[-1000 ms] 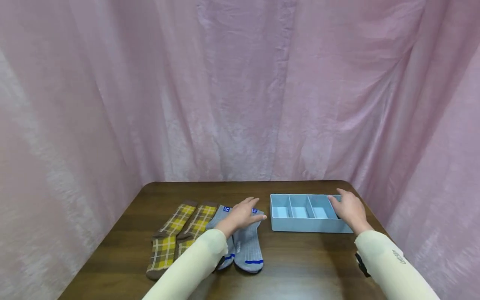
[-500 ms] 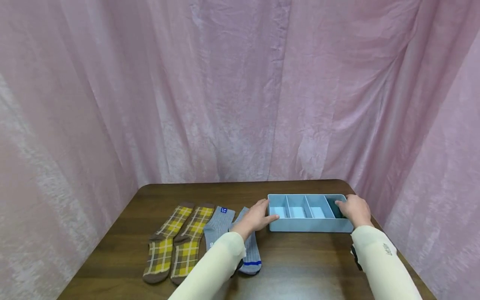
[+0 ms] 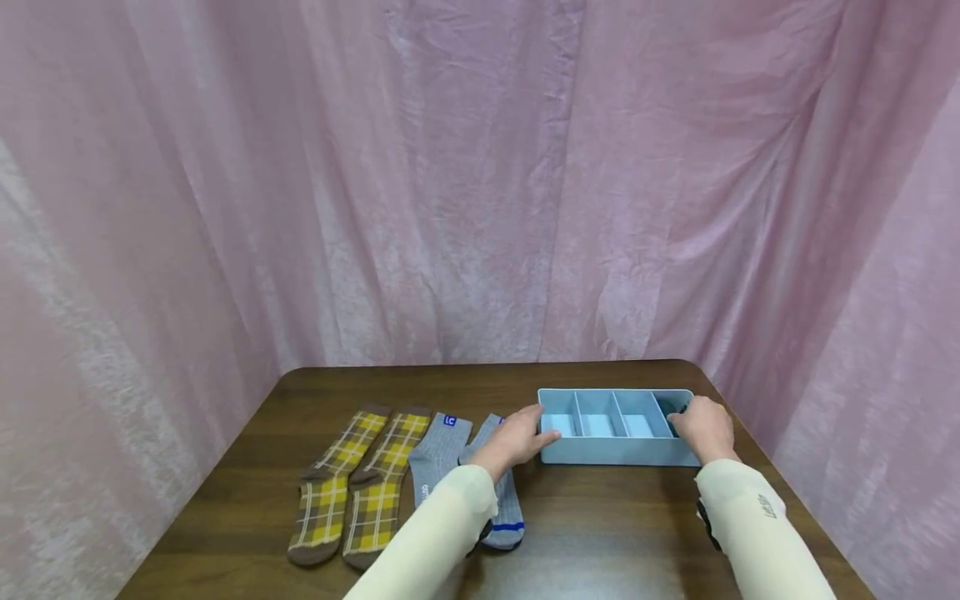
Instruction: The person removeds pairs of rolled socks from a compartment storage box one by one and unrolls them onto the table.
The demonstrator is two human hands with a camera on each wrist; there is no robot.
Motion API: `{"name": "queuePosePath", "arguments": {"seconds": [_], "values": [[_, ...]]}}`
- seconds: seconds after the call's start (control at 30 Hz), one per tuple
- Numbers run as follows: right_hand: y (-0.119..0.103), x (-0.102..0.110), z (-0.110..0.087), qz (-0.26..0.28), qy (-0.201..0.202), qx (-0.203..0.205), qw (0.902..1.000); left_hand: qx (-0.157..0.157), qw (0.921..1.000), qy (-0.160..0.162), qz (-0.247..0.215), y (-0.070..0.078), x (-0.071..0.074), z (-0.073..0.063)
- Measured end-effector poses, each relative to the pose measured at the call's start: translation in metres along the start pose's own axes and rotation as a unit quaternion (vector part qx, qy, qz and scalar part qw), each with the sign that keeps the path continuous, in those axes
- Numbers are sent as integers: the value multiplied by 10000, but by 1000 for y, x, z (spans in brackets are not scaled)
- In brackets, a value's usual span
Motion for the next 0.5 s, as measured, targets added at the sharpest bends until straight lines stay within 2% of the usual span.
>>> {"name": "queuePosePath", "arguments": {"seconds": [0.13,0.33,0.5], "values": [[-3,-5,2,-25,-18,-80,10000,136,9999,-34,56,-2,-1,1],[2,-11,5,27,-350,-529,9980,243,9996,6,115,-2,-1,1],[5,-17,8,-34,-733,-440,9963,327,9994,-55,87,-3,-3,1]]}}
Point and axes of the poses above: each hand's wrist, its own z-axis towards the middle knuckle, its own x-axis out of the back of the hand, y = z × x, the point moved 7 cm from there along z, towards the middle knuckle, and after that the axes turned 11 degrees about x, right-handed, at the moved point
